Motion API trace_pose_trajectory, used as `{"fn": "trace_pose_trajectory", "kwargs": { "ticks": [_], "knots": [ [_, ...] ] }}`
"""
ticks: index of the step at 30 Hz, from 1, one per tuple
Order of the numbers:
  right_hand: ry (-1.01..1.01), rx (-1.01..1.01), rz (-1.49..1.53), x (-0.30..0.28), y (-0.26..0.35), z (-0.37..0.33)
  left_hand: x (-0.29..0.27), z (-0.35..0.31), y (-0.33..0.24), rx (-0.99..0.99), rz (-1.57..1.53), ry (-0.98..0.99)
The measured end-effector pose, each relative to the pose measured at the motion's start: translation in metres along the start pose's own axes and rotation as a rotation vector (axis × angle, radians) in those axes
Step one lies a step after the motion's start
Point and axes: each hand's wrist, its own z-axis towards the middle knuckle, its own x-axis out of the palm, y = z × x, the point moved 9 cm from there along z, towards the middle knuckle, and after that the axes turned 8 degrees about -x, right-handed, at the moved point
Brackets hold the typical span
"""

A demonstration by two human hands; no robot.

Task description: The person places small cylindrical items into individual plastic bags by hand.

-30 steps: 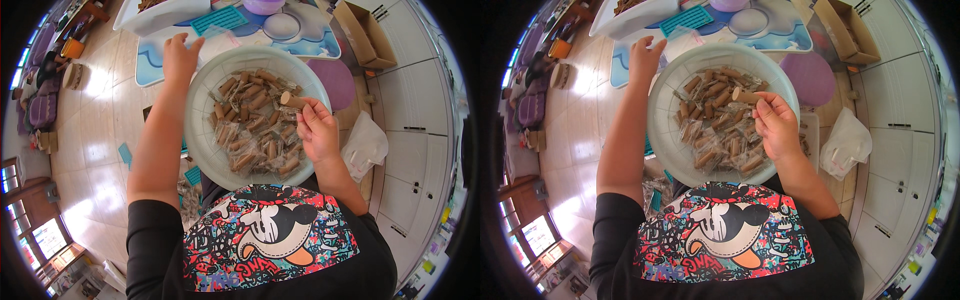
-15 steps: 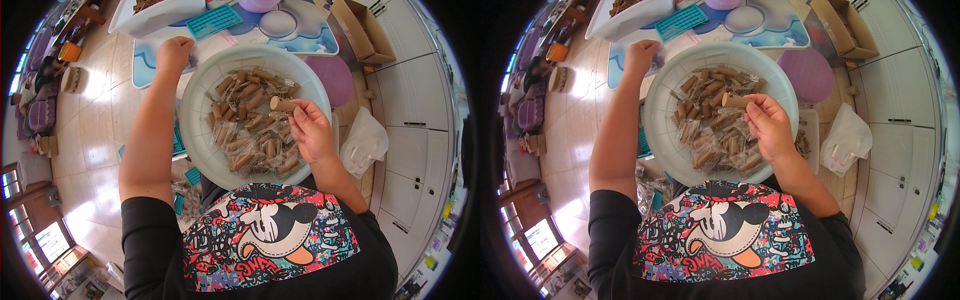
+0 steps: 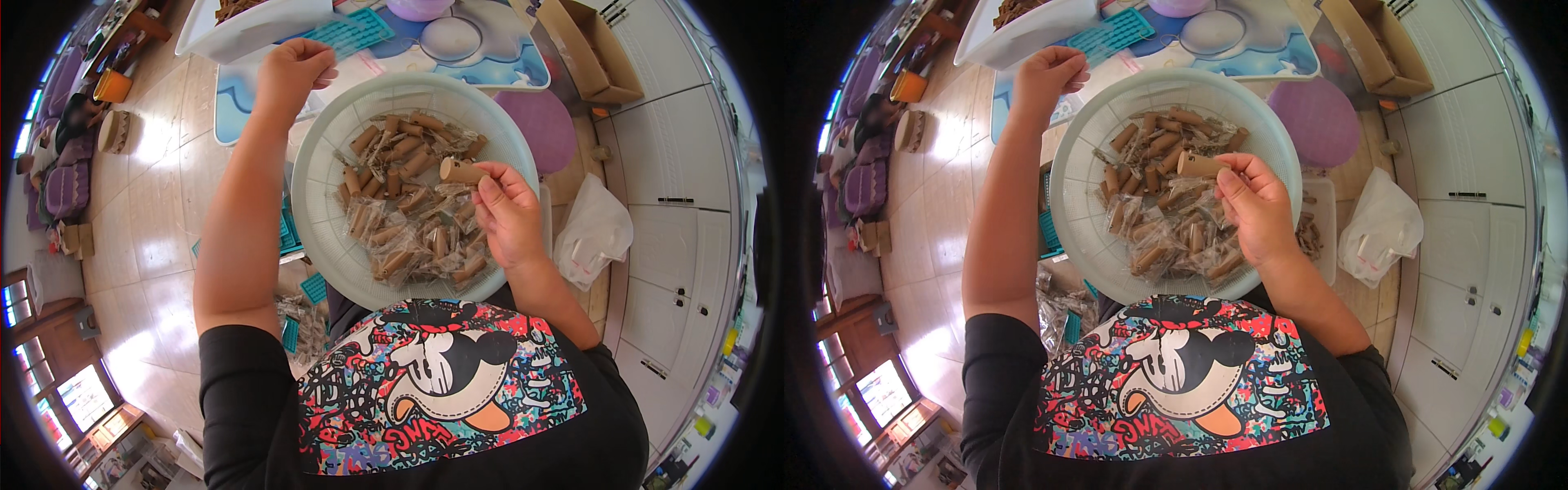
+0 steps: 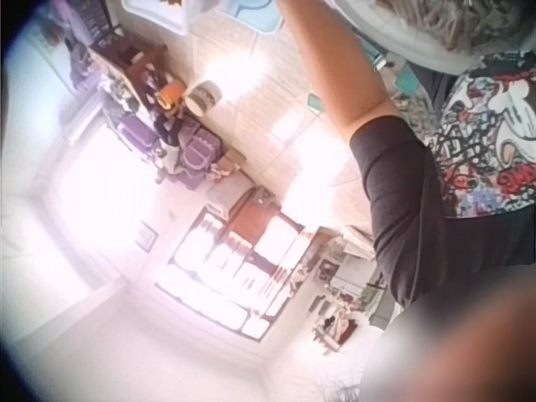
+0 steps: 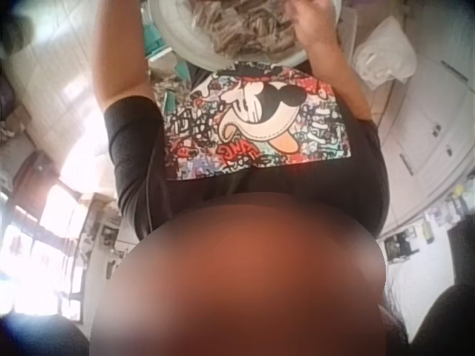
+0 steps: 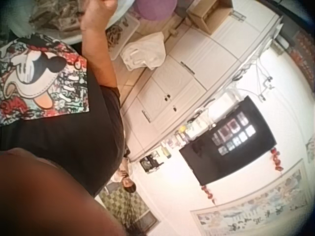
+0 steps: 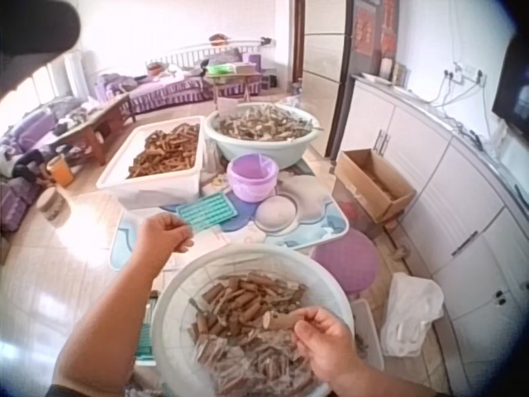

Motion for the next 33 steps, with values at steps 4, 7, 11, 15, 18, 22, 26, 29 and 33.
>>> {"fn": "trace_pose_trajectory", "kwargs": {
  "ticks": [4, 7, 11, 15, 18, 22, 26, 29, 33],
  "knots": [
    [-0.004, -0.163, -0.144, -0.001, 0.027, 0.002, 0.037, -0.067, -0.025, -0.065, -0.282, 0.284],
    [-0.001, -0.392, -0.277, 0.004, 0.053, 0.001, 0.062, -0.111, -0.013, -0.209, -0.234, 0.414],
    [0.046, -0.668, -0.566, 0.015, 0.075, -0.007, 0.073, -0.146, -0.007, -0.215, -0.215, 0.494],
    [0.123, -0.837, -0.75, 0.034, 0.083, -0.018, 0.074, -0.164, -0.013, -0.165, -0.165, 0.527],
    [0.17, -0.806, -0.777, 0.035, 0.076, -0.017, 0.071, -0.168, -0.018, -0.114, -0.171, 0.501],
    [0.231, -0.653, -0.753, 0.039, 0.066, -0.014, 0.074, -0.171, -0.016, -0.145, -0.177, 0.511],
    [0.321, -0.455, -0.687, 0.04, 0.053, -0.008, 0.083, -0.175, -0.001, -0.237, -0.366, 0.585],
    [0.373, -0.369, -0.693, 0.035, 0.044, -0.006, 0.09, -0.182, 0.004, -0.361, -0.482, 0.667],
    [0.383, -0.398, -0.703, 0.037, 0.047, -0.008, 0.096, -0.19, 0.005, -0.482, -0.624, 0.714]
  ]
}}
